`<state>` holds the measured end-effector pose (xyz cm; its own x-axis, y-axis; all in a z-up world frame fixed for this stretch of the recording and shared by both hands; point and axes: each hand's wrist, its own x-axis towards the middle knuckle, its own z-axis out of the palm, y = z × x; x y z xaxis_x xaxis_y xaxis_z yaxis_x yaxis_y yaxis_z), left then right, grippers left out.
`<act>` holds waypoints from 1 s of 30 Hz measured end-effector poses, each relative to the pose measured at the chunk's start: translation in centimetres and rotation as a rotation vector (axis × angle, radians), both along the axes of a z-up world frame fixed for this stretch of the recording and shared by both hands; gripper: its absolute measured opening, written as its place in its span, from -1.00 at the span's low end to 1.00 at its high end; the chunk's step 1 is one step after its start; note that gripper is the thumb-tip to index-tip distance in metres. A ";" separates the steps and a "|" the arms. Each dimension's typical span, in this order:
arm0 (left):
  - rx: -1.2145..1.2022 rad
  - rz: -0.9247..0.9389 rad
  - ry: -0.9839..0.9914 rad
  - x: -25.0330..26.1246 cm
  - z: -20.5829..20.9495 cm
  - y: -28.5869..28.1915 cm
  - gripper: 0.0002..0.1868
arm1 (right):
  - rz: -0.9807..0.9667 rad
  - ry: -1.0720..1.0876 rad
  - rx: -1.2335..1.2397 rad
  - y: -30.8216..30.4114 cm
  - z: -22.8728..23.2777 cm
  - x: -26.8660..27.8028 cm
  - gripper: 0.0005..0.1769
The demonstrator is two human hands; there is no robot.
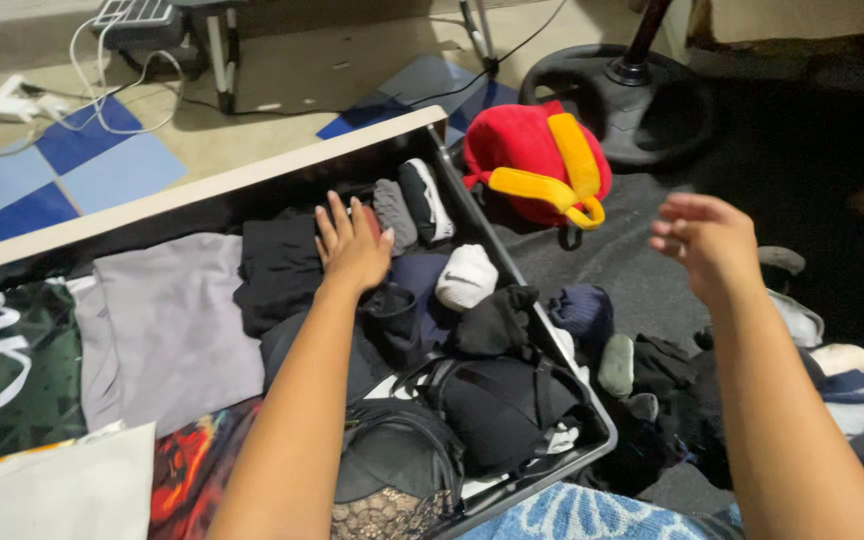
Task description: The person organizes clothes in a drawer by folding and arranging various garments including shirts, socks, and underwear. They also handle a small purple package and place it on a shelf.
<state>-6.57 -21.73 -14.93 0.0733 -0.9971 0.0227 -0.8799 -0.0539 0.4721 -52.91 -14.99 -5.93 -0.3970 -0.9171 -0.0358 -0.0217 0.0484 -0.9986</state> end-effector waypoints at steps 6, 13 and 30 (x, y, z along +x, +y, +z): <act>-0.010 0.003 -0.114 -0.6 1.5 1.0 -0.10 | 0.225 0.395 0.495 3.5 -7.0 -4.7 -0.36; -0.003 0.010 -0.093 -0.3 1.1 1.0 -0.11 | 0.585 0.867 0.353 4.5 -7.8 3.0 0.17; 0.122 0.027 -0.094 -0.4 2.8 1.4 -0.09 | 0.350 0.751 1.113 5.2 -6.4 -1.8 -0.13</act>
